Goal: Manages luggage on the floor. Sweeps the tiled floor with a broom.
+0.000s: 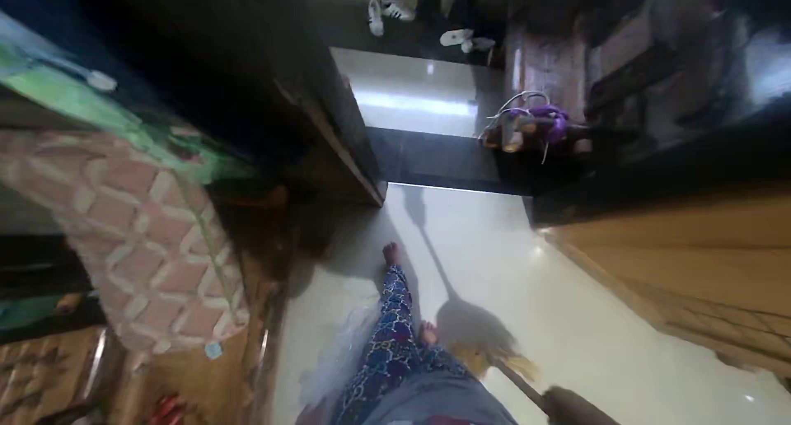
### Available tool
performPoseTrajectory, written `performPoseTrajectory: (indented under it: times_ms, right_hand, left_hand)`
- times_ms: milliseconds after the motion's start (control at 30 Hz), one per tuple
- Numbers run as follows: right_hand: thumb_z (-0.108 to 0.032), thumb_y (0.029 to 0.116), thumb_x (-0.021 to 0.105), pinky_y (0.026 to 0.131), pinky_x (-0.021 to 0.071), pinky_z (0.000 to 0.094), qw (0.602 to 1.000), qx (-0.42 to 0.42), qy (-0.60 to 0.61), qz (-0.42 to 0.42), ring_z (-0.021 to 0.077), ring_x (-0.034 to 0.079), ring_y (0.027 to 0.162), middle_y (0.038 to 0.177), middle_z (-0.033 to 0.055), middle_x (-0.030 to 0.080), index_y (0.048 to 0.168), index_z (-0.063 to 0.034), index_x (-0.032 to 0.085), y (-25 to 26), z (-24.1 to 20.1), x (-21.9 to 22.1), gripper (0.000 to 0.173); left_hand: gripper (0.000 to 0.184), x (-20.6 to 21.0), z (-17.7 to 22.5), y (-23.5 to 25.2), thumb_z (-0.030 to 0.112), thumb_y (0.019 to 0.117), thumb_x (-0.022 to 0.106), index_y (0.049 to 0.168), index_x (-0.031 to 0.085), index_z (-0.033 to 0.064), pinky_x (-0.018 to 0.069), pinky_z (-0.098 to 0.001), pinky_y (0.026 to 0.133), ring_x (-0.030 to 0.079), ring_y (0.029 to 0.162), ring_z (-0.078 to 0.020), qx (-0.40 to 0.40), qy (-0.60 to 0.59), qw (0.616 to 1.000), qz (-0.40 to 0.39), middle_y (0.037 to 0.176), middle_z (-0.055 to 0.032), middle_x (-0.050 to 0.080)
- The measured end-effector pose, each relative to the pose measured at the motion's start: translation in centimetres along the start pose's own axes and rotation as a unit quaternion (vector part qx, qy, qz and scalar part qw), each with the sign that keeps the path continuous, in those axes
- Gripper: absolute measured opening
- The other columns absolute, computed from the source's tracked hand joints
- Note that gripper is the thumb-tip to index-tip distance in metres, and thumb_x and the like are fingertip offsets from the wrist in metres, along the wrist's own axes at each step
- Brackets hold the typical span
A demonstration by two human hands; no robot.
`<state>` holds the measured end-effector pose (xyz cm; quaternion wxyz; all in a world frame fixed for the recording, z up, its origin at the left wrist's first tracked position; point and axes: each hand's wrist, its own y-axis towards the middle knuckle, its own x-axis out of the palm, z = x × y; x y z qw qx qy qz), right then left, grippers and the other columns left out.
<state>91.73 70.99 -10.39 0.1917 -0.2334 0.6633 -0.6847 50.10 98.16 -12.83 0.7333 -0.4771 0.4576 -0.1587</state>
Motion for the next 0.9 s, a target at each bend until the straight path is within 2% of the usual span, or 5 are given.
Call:
performPoseTrajectory:
  times_ms: [133,467,700,833,900]
  right_hand:
    - [-0.022,0.0970,0.065,0.096,0.0505,0.0640,0.998,0.005,0.015,0.056,0.0437,0.064,0.116,0.125,0.0270,0.066,0.127,0.0031,0.064,7.0,-7.6,-9.2,0.039]
    - [-0.012,0.0961,0.060,0.101,0.0487,0.0622,0.967,-0.053,0.075,0.236,0.0408,0.061,0.124,0.132,0.0244,0.063,0.138,-0.0017,0.059,3.3,-24.8,-41.2,0.043]
    - [-0.017,0.1024,0.056,0.098,0.0484,0.0637,0.965,-0.096,0.015,0.243,0.0430,0.063,0.118,0.124,0.0249,0.066,0.133,-0.0031,0.063,-5.8,-19.5,-49.8,0.035]
    - [-0.022,0.1037,0.056,0.101,0.0493,0.0608,0.972,-0.064,0.025,0.224,0.0380,0.064,0.120,0.131,0.0182,0.066,0.150,-0.0217,0.054,-9.1,-9.8,-53.1,0.046]
    - [-0.022,0.1038,0.057,0.101,0.0494,0.0605,0.976,-0.027,0.038,0.213,0.0377,0.064,0.119,0.133,0.0179,0.065,0.152,-0.0240,0.052,-9.9,-4.6,-56.5,0.048]
  left_hand:
    - [0.044,-3.9,8.7,2.4,0.018,0.1117,0.040,0.138,0.049,-0.0161,0.0363,-0.0519,0.114,0.050,0.134,-0.0428,0.012,0.012,1.000,-0.001,0.141,-0.0364,0.052]
    - [0.044,-9.6,27.3,7.7,0.019,0.1097,0.048,0.138,0.050,-0.0135,0.0371,-0.0541,0.114,0.051,0.134,-0.0448,0.065,0.176,0.976,-0.114,0.139,-0.0357,0.054]
    - [0.040,-7.0,35.5,7.8,0.018,0.1069,0.055,0.135,0.055,-0.0111,0.0429,-0.0509,0.109,0.058,0.124,-0.0378,0.039,0.063,0.990,-0.121,0.131,-0.0311,0.060]
    - [0.043,0.0,25.3,19.3,0.028,0.1045,0.058,0.117,0.064,-0.0125,0.0590,-0.0458,0.082,0.070,0.090,-0.0334,0.339,0.026,0.934,-0.106,0.100,-0.0288,0.070]
    - [0.042,4.0,27.9,21.8,0.024,0.1065,0.054,0.127,0.060,-0.0119,0.0548,-0.0407,0.097,0.068,0.108,-0.0321,0.226,0.170,0.944,-0.170,0.118,-0.0289,0.067]
